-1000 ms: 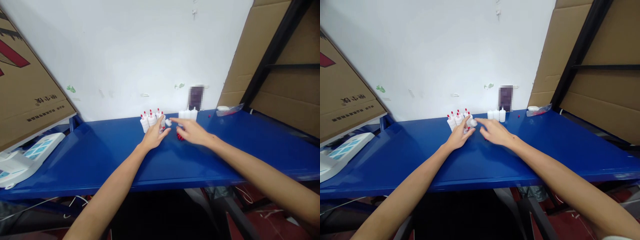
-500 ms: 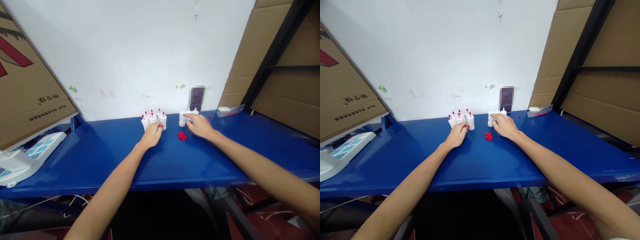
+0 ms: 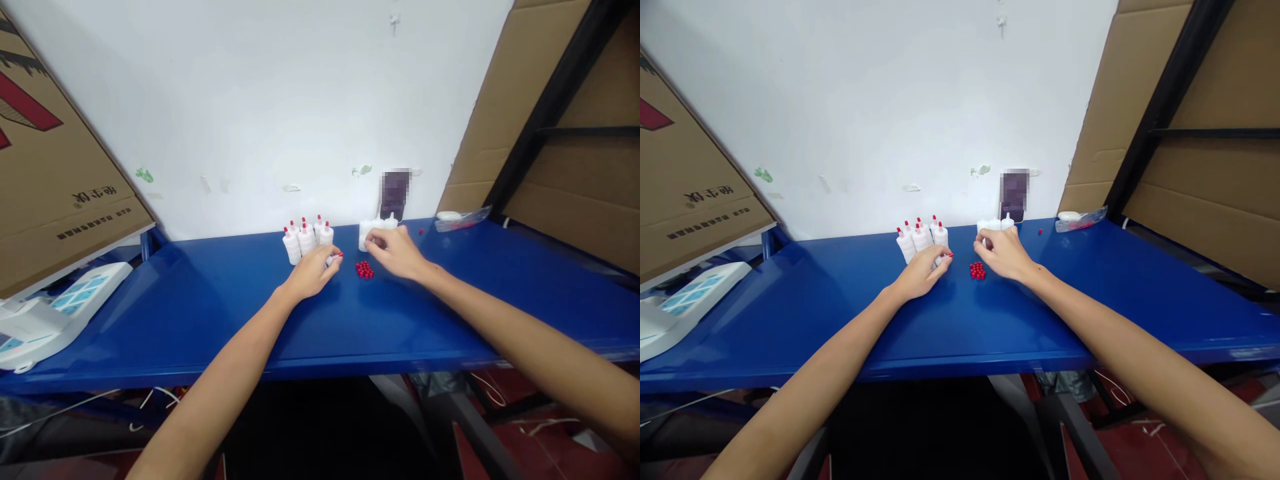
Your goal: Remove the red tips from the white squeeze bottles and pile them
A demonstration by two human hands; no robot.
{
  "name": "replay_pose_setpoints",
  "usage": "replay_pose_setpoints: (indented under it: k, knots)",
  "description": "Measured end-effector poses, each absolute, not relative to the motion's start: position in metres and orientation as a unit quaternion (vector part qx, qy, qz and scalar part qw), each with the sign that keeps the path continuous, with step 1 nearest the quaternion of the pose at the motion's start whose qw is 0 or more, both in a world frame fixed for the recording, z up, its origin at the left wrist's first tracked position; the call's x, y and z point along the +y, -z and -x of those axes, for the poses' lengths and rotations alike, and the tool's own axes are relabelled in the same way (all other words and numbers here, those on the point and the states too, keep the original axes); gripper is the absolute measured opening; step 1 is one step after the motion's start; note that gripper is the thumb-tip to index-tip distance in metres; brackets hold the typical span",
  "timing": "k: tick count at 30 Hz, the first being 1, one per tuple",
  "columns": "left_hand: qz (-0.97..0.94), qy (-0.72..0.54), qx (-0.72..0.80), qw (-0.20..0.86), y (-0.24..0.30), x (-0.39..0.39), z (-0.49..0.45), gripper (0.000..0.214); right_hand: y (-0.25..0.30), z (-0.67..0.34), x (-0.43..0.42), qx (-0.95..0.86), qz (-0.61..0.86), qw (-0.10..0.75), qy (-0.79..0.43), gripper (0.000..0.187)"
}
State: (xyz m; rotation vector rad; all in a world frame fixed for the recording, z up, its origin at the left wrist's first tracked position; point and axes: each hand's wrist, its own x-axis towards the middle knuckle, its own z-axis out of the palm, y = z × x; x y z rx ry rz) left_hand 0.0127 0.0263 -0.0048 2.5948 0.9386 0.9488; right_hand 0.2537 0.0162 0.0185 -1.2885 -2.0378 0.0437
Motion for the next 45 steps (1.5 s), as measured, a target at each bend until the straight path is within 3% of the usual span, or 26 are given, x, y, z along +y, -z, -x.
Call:
replay_pose_setpoints:
  k: [3, 8, 22, 30, 35, 38, 45]
  knots:
    - [-0.889, -0.319, 0.307, 0.119, 0.002, 0.02, -0.018, 0.026, -0.023, -0.242, 0.004, -0.8, 0.473, 0.356, -0.101, 0.034]
    - [-0.89, -0.321, 0.296, 0.131, 0.002, 0.014, -0.023, 0.019, -0.021, -0.232, -0.005, -0.819, 0.437, 0.338, -0.157, 0.03]
    - [-0.906, -0.321, 0.258, 0.098, 0.004, 0.016, -0.024, 0.018, -0.019, -0.232, -0.001, -0.897, 0.331, 0.273, -0.103, 0.031]
    - [-0.879, -0.372, 0.299, -0.009, -0.002, 0.02, -0.013, 0.026, -0.023, -0.256, 0.013, -0.852, 0.388, 0.327, -0.128, 0.039]
    - [-0.875, -0.367, 0.314, 0.035, 0.0, 0.022, -0.011, 0.025, -0.013, -0.286, 0.032, -0.867, 0.452, 0.194, -0.071, 0.017]
    - [-0.878, -0.358, 0.314, 0.046, 0.001, 0.022, -0.012, 0.025, -0.009, -0.292, 0.039, -0.867, 0.476, 0.128, -0.078, 0.014]
    - [-0.878, -0.356, 0.316, 0.05, 0.0, 0.023, -0.011, 0.024, -0.008, -0.29, 0.043, -0.862, 0.47, 0.144, -0.123, 0.018]
